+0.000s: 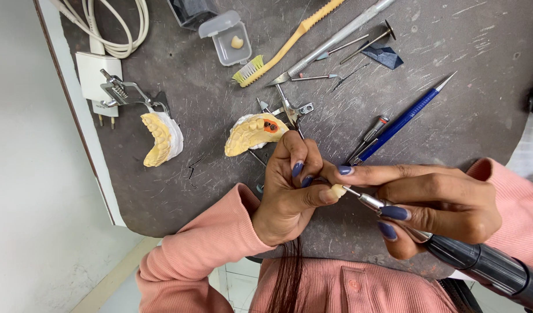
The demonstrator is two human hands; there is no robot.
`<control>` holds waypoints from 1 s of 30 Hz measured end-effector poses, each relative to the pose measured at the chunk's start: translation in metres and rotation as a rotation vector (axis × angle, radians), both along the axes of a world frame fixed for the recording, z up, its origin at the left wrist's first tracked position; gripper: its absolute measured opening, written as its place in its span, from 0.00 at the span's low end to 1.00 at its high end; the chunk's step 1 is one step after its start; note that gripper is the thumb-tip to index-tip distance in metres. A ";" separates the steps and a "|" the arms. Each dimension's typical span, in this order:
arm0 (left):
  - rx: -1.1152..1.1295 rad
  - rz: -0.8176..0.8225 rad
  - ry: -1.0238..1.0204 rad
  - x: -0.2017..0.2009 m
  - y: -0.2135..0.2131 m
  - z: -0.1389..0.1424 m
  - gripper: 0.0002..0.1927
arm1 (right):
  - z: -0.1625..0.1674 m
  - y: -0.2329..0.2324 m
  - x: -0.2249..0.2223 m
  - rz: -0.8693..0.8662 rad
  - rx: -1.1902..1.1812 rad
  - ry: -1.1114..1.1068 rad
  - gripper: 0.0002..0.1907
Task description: The person holds a small dental crown/tooth-shaped prosthesis in one hand and grinds and shapes it with a rotary handpiece fitted with different burrs, periodically swapping burrs, repositioning the piece, and checking it against the plaster dental model on the bench.
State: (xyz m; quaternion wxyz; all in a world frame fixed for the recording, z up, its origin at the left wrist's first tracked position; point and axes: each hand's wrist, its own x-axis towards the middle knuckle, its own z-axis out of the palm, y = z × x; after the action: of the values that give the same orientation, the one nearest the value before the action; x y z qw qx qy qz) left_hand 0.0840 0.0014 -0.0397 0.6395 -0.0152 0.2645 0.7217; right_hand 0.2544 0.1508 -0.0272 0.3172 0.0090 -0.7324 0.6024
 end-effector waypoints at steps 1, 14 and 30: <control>-0.007 -0.001 0.004 0.000 0.000 0.000 0.27 | 0.000 0.001 -0.002 -0.001 -0.003 0.024 0.10; -0.050 -0.022 -0.040 0.003 -0.004 0.001 0.27 | 0.000 -0.009 0.005 -0.075 -0.054 0.002 0.09; -0.065 -0.017 -0.034 0.003 -0.001 0.004 0.26 | 0.011 -0.011 0.014 -0.056 -0.234 -0.175 0.05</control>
State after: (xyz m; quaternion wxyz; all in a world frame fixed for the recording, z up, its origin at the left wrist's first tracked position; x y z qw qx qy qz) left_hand 0.0871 0.0000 -0.0358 0.6491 -0.0464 0.2771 0.7069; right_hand 0.2679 0.1398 -0.0165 0.2675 -0.1011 -0.6820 0.6731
